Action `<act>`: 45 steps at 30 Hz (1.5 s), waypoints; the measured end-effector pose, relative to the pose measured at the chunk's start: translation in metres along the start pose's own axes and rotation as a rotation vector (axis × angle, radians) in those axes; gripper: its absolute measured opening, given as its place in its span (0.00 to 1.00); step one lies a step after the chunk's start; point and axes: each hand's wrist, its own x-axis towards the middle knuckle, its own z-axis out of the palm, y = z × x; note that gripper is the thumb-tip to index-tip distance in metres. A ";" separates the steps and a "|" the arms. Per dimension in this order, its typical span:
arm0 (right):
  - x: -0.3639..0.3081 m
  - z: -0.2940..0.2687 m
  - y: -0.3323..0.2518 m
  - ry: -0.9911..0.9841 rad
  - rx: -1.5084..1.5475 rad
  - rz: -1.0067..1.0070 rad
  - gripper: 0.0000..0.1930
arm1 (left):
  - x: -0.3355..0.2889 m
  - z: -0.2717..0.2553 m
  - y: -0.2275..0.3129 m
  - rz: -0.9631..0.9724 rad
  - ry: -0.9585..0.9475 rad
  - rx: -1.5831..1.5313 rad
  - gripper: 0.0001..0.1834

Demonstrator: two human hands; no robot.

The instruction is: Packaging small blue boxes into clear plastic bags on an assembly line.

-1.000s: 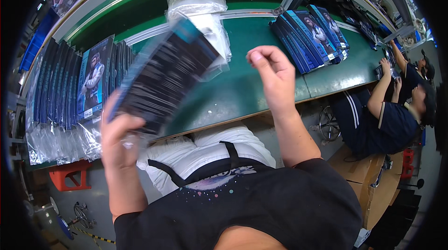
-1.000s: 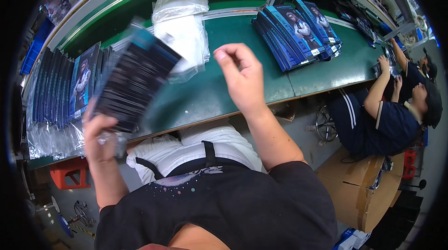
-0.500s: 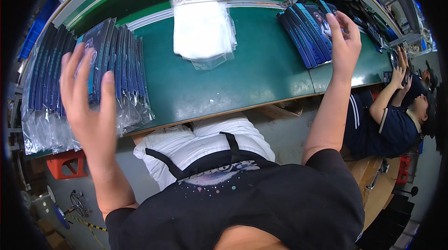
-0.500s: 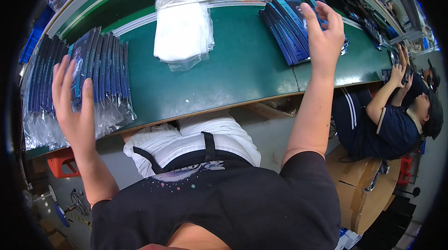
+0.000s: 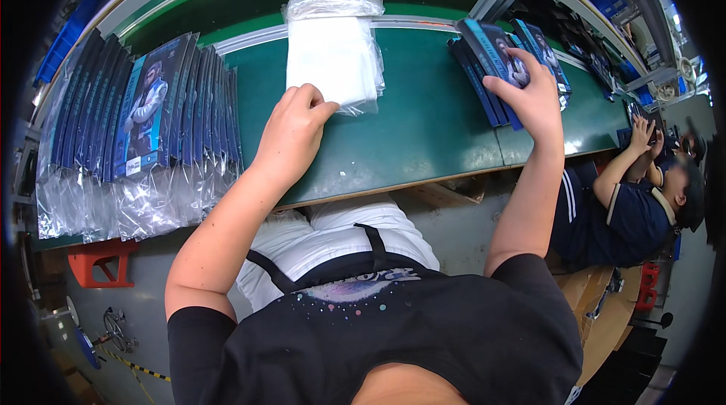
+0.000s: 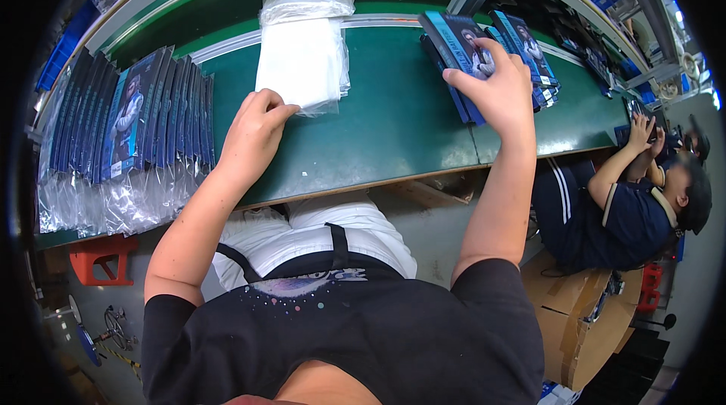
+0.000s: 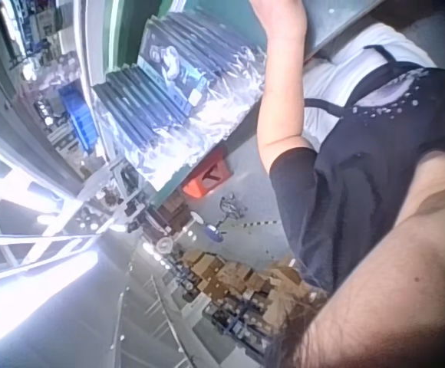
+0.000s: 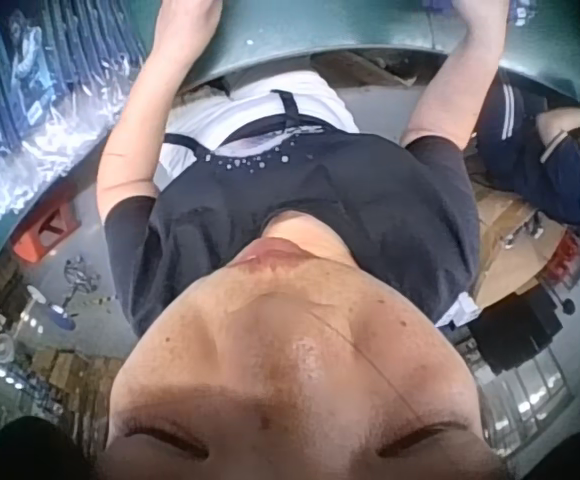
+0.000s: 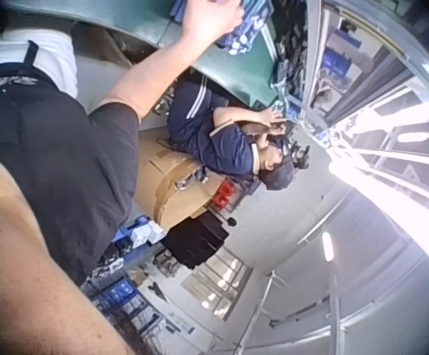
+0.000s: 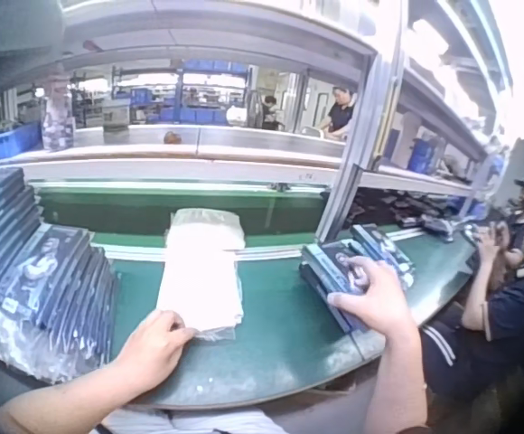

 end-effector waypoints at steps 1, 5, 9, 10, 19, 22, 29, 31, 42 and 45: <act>-0.007 0.000 -0.007 0.000 0.263 -0.039 0.35 | 0.002 -0.003 0.000 -0.017 0.038 -0.059 0.12; -0.031 0.017 -0.024 -0.356 1.478 -0.042 0.39 | 0.006 -0.008 0.001 -0.056 0.126 -0.213 0.08; -0.045 0.080 -0.012 -0.910 2.052 0.154 0.36 | 0.006 -0.009 -0.001 -0.126 0.131 -0.279 0.06; -0.056 0.092 -0.016 -0.934 2.117 0.189 0.34 | 0.007 -0.009 -0.002 -0.154 0.123 -0.306 0.06; -0.070 0.113 -0.071 -0.992 1.840 0.356 0.36 | 0.009 -0.016 -0.013 -0.338 -0.057 -0.474 0.11; -0.062 0.113 -0.075 -0.960 1.736 0.371 0.33 | 0.004 -0.016 -0.016 -0.420 0.011 -0.400 0.12; -0.067 0.094 -0.064 -0.914 1.528 0.344 0.29 | 0.005 -0.029 -0.005 -0.656 -0.074 -0.671 0.10; -0.067 0.098 -0.064 -0.896 1.492 0.321 0.29 | 0.004 -0.027 -0.004 -0.610 -0.056 -0.635 0.10; -0.084 0.119 -0.078 -0.457 1.354 0.239 0.26 | -0.003 -0.027 0.012 -0.336 0.053 -0.272 0.16; -0.083 0.116 -0.079 -0.436 1.377 0.320 0.18 | -0.010 -0.029 0.013 -0.234 -0.046 -0.276 0.19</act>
